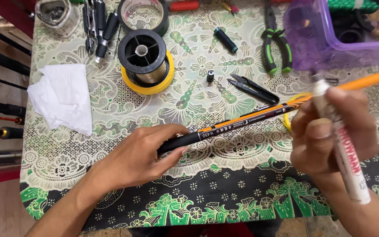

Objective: The person uses a white marker to draw lines on the orange and black sections of a fishing rod. They rotate the rod to mark different sides and then repeat the process on a second, similar rod.

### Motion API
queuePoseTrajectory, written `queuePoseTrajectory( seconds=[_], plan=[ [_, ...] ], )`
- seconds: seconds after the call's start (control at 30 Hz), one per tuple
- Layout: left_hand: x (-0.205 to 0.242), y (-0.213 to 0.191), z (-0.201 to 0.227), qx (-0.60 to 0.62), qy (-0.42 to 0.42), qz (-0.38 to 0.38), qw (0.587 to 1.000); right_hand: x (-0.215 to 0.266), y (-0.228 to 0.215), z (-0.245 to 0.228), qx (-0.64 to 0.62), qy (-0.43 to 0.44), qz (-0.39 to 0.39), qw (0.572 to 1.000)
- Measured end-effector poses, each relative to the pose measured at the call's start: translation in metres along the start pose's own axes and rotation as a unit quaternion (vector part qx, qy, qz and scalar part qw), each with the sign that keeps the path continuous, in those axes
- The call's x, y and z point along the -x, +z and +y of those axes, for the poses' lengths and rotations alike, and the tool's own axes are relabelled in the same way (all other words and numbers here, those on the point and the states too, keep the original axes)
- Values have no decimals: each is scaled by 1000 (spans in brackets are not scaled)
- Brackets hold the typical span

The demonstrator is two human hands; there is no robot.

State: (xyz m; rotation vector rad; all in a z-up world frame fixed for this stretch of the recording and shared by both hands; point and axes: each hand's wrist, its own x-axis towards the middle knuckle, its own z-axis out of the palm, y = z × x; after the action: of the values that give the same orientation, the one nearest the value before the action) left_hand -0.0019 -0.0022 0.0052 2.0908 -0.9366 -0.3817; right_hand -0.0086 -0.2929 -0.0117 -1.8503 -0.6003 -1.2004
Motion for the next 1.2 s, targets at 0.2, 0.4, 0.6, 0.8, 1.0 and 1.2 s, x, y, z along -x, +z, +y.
queuePoseTrajectory(
  seconds=[0.2,0.4,0.6,0.8,1.0,1.2],
  plan=[
    [-1,-4,5,14,-19,7,1000,-15,-12,-34,-43,207,4,977],
    [0,-18,23,37,-37,17,998,-34,-14,-56,-9,209,23,978],
    [12,-20,40,42,-53,31,997,-28,-19,-71,42,184,116,975],
    [15,-9,59,127,43,67,989,-16,-25,-104,46,276,173,944],
    [-2,19,79,240,98,128,957,-1,-8,-91,-120,184,107,970],
    [-27,43,99,380,108,144,907,0,-5,-111,-206,263,16,942]
  ],
)
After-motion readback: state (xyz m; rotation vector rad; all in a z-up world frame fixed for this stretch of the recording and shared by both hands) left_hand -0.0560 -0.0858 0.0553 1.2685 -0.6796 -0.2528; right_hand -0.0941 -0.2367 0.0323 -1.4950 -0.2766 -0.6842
